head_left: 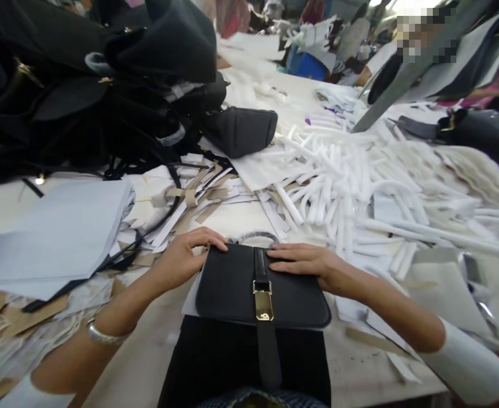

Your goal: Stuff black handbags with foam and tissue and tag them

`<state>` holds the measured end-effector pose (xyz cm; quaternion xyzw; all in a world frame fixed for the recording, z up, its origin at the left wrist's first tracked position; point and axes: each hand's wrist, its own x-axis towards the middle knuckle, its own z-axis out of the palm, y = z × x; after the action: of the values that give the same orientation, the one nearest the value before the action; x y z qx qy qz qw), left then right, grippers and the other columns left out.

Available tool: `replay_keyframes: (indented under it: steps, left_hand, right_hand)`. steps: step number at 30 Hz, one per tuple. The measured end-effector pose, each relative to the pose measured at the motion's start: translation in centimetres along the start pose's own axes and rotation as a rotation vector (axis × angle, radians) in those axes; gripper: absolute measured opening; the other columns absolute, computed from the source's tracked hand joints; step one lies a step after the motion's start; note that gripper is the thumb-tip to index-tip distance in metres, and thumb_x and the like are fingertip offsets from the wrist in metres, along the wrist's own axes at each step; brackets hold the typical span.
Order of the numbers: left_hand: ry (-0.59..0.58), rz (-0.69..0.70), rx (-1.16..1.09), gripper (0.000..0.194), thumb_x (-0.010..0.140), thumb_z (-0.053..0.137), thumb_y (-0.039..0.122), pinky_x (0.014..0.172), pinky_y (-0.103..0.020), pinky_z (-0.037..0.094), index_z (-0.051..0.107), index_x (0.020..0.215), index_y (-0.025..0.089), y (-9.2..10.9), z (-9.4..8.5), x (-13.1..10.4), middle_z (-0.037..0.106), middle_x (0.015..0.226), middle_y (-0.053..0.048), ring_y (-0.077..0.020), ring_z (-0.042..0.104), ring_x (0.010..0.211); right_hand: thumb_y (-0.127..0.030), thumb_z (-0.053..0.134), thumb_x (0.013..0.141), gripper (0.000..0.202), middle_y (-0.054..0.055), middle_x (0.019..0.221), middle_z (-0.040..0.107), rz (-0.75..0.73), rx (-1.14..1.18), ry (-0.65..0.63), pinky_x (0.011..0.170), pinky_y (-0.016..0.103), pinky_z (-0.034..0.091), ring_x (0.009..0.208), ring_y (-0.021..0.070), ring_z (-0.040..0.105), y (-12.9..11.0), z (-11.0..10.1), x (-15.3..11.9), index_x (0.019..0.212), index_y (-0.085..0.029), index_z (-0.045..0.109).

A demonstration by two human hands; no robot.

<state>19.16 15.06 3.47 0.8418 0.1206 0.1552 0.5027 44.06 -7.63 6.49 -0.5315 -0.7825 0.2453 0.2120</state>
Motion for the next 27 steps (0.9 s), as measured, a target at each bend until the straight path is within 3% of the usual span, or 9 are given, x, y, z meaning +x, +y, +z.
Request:
replay_keyframes:
  steps: [4,8,12,14,17,20,27]
  left_hand:
    - [-0.031,0.030,0.113,0.018,0.089,0.056,0.018,0.098,-0.037,0.051,0.073,0.090,0.022,-0.1,-0.4,-0.1,0.072,0.106,-0.006,-0.0196,0.066,0.104]
    - [-0.133,0.154,0.324,0.034,0.092,0.045,0.012,0.105,-0.040,0.049,0.071,0.109,0.026,0.4,-1.5,-0.8,0.069,0.122,-0.004,-0.0195,0.062,0.118]
    - [-0.220,0.268,0.529,0.043,0.089,0.043,0.007,0.113,-0.045,0.042,0.068,0.117,0.028,4.0,-2.0,-1.6,0.065,0.132,-0.001,-0.0210,0.054,0.131]
    - [-0.261,0.305,0.525,0.043,0.089,0.044,0.008,0.114,-0.044,0.041,0.067,0.119,0.028,6.3,-1.3,-2.1,0.064,0.134,0.000,-0.0203,0.054,0.131]
    - [-0.405,0.296,0.544,0.043,0.093,0.053,0.026,0.113,-0.048,0.042,0.056,0.136,0.031,8.4,0.7,-2.9,0.053,0.145,-0.002,-0.0246,0.049,0.135]
    - [-0.520,0.300,0.631,0.053,0.092,0.058,0.040,0.112,-0.059,0.037,0.047,0.143,0.031,8.0,2.8,-3.9,0.040,0.155,-0.005,-0.0307,0.038,0.142]
    - [-0.461,0.353,0.697,0.069,0.085,0.068,0.046,0.114,-0.065,0.028,0.043,0.146,0.027,6.2,4.2,-5.9,0.031,0.159,-0.014,-0.0352,0.029,0.146]
  right_hand:
    - [-0.005,0.037,0.097,0.056,0.002,0.148,0.050,-0.004,-0.136,-0.006,0.113,0.041,0.041,0.142,0.0205,0.039,-0.7,0.2,-0.2,0.143,-0.034,0.049]
    - [-0.002,0.041,0.094,0.058,0.004,0.151,0.046,0.011,-0.245,-0.050,0.112,0.048,0.040,0.144,0.0248,0.035,-1.3,0.6,-0.6,0.146,-0.029,0.046]
    - [-0.003,0.050,0.089,0.062,0.006,0.152,0.045,0.028,-0.278,-0.047,0.113,0.049,0.039,0.144,0.0264,0.033,-1.7,0.9,-0.8,0.146,-0.027,0.045]
    - [-0.004,0.051,0.090,0.060,0.005,0.152,0.045,0.034,-0.300,-0.058,0.113,0.048,0.038,0.145,0.0262,0.033,-1.8,1.0,-0.8,0.146,-0.028,0.046]
    - [-0.007,0.052,0.092,0.055,0.007,0.152,0.044,0.035,-0.336,-0.077,0.113,0.049,0.039,0.145,0.0276,0.032,-1.8,1.2,-0.7,0.144,-0.026,0.047]
    - [-0.007,0.053,0.092,0.052,0.009,0.152,0.045,0.034,-0.362,-0.062,0.112,0.049,0.040,0.144,0.0281,0.034,-2.0,1.4,-0.8,0.142,-0.023,0.050]
    - [0.000,0.040,0.093,0.049,0.008,0.138,0.060,0.027,-0.359,0.160,0.117,0.049,0.034,0.139,0.0210,0.043,-4.2,2.9,-3.2,0.132,-0.023,0.060]
